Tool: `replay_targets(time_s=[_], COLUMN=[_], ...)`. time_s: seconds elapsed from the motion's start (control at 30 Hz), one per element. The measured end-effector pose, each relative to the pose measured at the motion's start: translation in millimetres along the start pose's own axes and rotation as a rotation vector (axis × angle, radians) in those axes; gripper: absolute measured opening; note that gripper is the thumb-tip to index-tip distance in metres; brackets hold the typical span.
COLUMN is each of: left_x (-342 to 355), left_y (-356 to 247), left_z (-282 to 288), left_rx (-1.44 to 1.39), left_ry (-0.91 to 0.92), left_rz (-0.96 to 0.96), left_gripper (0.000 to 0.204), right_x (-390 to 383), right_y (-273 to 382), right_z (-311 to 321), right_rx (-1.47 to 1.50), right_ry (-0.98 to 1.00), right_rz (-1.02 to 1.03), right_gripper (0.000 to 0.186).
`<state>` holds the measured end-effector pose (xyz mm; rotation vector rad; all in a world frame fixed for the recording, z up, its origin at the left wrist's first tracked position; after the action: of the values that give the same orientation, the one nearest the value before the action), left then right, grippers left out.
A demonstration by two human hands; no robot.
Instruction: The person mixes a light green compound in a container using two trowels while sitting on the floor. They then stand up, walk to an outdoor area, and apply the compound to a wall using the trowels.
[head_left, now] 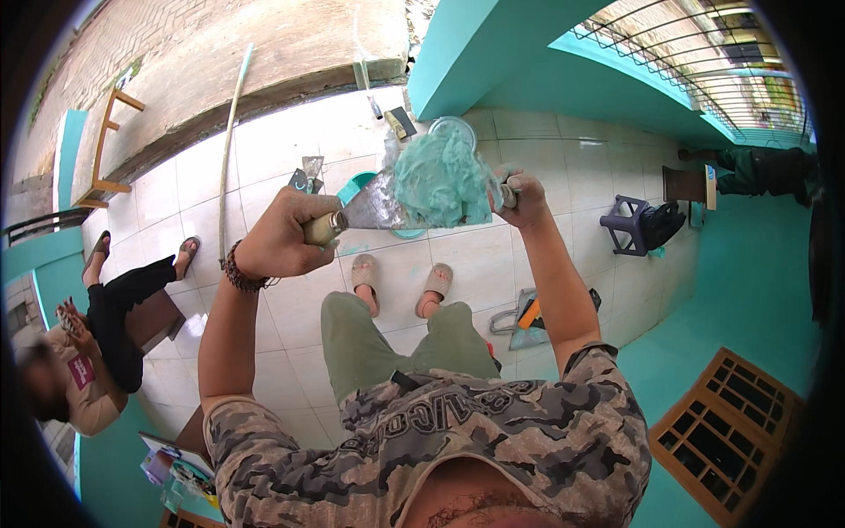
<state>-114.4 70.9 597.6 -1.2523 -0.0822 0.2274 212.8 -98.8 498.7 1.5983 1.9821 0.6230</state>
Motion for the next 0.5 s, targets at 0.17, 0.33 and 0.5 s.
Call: replay_targets(time_s=[0.17,0.33,0.5], left_x=[-87,-181,-249], left_y=[-31,-25,8], left_z=[81,161,235], left_rx=[-0.122,-0.178,-0.174], left_ry=[-0.145,-0.42,-0.634], left_rz=[0.025,0.311,0.401], left_gripper=[0.02,0.014,0.012], right_x=[49,132,234], right_y=[4,-47,-80], right_z=[-105,-187,-263], right_rx=[0.082,0.259,0.41], right_ry=[0.299,0.293,0.373], right_rz=[0.076,0.042,-0.037], right_gripper=[0.03,0.041,0.036])
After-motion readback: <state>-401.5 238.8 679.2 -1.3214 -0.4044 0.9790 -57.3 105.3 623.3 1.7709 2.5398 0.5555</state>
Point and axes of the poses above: each hand's wrist, its own x-axis towards the middle knuckle, its own z-axis out of the back of the hand, y = z × x, the point moved 1 cm from there along x, towards the middle knuckle, and after that the axes turned 8 degrees about y, right-handed, at the moved point
